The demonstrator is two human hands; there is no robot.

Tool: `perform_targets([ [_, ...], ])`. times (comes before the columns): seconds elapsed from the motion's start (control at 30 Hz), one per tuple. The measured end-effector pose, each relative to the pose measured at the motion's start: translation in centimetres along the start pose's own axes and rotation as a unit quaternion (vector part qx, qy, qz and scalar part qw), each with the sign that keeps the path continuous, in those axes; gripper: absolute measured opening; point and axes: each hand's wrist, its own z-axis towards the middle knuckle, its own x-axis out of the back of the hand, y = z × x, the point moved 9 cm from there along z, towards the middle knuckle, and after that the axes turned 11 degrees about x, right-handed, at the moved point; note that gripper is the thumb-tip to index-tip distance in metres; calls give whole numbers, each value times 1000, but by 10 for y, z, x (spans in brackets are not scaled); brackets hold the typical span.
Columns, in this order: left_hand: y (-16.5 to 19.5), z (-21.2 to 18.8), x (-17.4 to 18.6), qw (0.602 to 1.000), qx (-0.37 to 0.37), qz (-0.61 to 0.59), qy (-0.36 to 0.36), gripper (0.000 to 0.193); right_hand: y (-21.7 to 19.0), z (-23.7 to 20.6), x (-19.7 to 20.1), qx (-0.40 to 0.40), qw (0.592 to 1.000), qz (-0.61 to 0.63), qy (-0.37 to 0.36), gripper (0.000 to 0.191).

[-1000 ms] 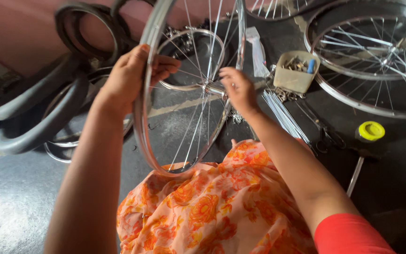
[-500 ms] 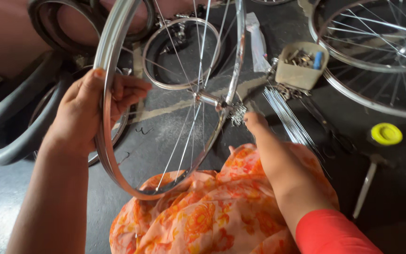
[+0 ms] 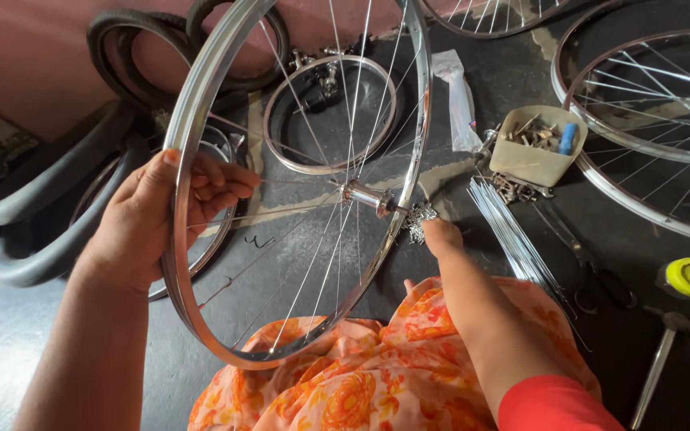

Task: The person laces a bicycle wheel by inserting spokes through the hub and rim, then secures them with nipples. The person repeats this process for multiple spokes, rotating the wheel as needed.

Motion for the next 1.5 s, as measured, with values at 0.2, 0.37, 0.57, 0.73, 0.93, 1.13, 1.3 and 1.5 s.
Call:
perform_targets([
  [0.2,-1,-4,1,1000,-3,-4,3,48,2,-2,-2,-29,999,4,-12,32],
  [0.37,0,-5,-9,1000,-4,-11,-14,48,-8,-8,11,-33,999,1,-20,34],
  [0.57,-4,-12,-20,999,-9,-19,26,49,-13,-18,38,-29,997,47,53,31],
  [0.73,-18,-15,-28,997,2,-46,65,47,-31,-29,79,-4,985,55,161,20],
  [0.93,-31,-21,-48,994,-47,-18,97,46,-69,-112,125,22,816,519,255,22],
  [1.13,-53,-40,-81,985,-98,-40,140,38,-188,-264,169,224,688,676,138,19],
  [1.3,-69,-49,-98,979,-110,-43,167,35,-261,-336,199,407,685,605,19,9],
  [1.5,-102,-72,-105,973,-104,-59,199,30,-284,-353,192,428,728,535,18,7],
])
